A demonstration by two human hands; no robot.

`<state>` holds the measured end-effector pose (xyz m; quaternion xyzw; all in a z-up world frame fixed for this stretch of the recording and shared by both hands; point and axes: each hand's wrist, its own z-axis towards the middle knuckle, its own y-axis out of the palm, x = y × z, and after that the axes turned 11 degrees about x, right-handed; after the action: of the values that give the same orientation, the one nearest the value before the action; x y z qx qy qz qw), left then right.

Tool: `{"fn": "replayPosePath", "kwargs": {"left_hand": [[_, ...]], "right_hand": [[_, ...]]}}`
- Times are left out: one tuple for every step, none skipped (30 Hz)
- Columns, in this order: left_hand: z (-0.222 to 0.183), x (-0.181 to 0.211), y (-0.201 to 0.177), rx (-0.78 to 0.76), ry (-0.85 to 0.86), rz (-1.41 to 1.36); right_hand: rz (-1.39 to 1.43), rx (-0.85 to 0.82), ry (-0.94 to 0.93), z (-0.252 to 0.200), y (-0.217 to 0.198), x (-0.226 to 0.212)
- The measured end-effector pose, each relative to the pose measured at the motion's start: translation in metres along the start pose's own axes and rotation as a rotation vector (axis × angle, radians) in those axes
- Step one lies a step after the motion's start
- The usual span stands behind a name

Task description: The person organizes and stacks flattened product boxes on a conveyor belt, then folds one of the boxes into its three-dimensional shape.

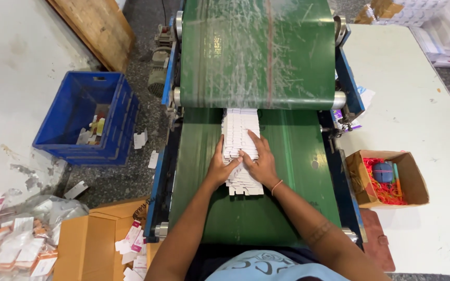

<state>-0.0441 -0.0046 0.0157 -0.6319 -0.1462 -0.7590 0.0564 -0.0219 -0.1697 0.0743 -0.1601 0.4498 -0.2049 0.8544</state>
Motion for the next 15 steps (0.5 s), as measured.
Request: {"fn": "replayPosePath", "kwargs": {"left_hand": [[-0.001, 0.001, 0.0, 0.002, 0.003, 0.017], [-0.003, 0.002, -0.001, 0.003, 0.006, 0.034], [-0.007, 0.003, -0.001, 0.003, 0.002, 0.036], [-0.008, 0.006, -0.001, -0.005, -0.015, 0.003], [-0.009, 0.008, 0.0, -0.012, -0.033, -0.031], [-0.01, 0.009, 0.0, -0.013, -0.031, -0.031], [-0.012, 0.009, -0.001, -0.018, -0.029, -0.028], [-0.014, 0.01, -0.001, -0.021, -0.028, -0.025], [-0.012, 0.008, -0.001, -0.02, -0.028, -0.026], [-0.014, 0.006, -0.001, -0.018, -0.012, -0.02], [-0.016, 0.002, -0.002, -0.017, 0.005, -0.015], [-0.019, 0.006, -0.002, -0.016, -0.006, -0.013], [-0.022, 0.009, -0.003, -0.013, -0.005, 0.013], [-0.022, 0.013, -0.002, -0.012, 0.001, 0.038], [-0.024, 0.011, -0.002, -0.015, -0.006, 0.038]], "right_hand": [[-0.002, 0.001, -0.005, -0.001, 0.0, 0.0], [-0.003, 0.002, -0.009, -0.003, -0.001, 0.0], [-0.002, 0.0, -0.005, -0.005, -0.002, -0.001], [-0.003, 0.002, -0.012, -0.006, -0.002, -0.001], [-0.004, 0.003, -0.02, -0.006, -0.003, -0.002], [-0.005, 0.004, -0.02, -0.007, -0.004, -0.002], [-0.002, -0.003, -0.013, -0.007, -0.004, -0.003], [0.001, -0.012, -0.005, -0.009, -0.004, -0.003], [0.001, -0.014, -0.005, -0.007, -0.005, -0.004], [0.001, -0.014, -0.006, -0.009, -0.006, -0.005], [0.001, -0.014, -0.008, -0.011, -0.006, -0.006], [0.0, -0.019, 0.002, -0.013, -0.006, -0.006], [0.001, -0.013, -0.012, -0.015, -0.007, -0.007], [0.001, -0.004, -0.03, -0.015, -0.008, -0.006], [-0.001, -0.005, -0.023, -0.018, -0.008, -0.006]]}}
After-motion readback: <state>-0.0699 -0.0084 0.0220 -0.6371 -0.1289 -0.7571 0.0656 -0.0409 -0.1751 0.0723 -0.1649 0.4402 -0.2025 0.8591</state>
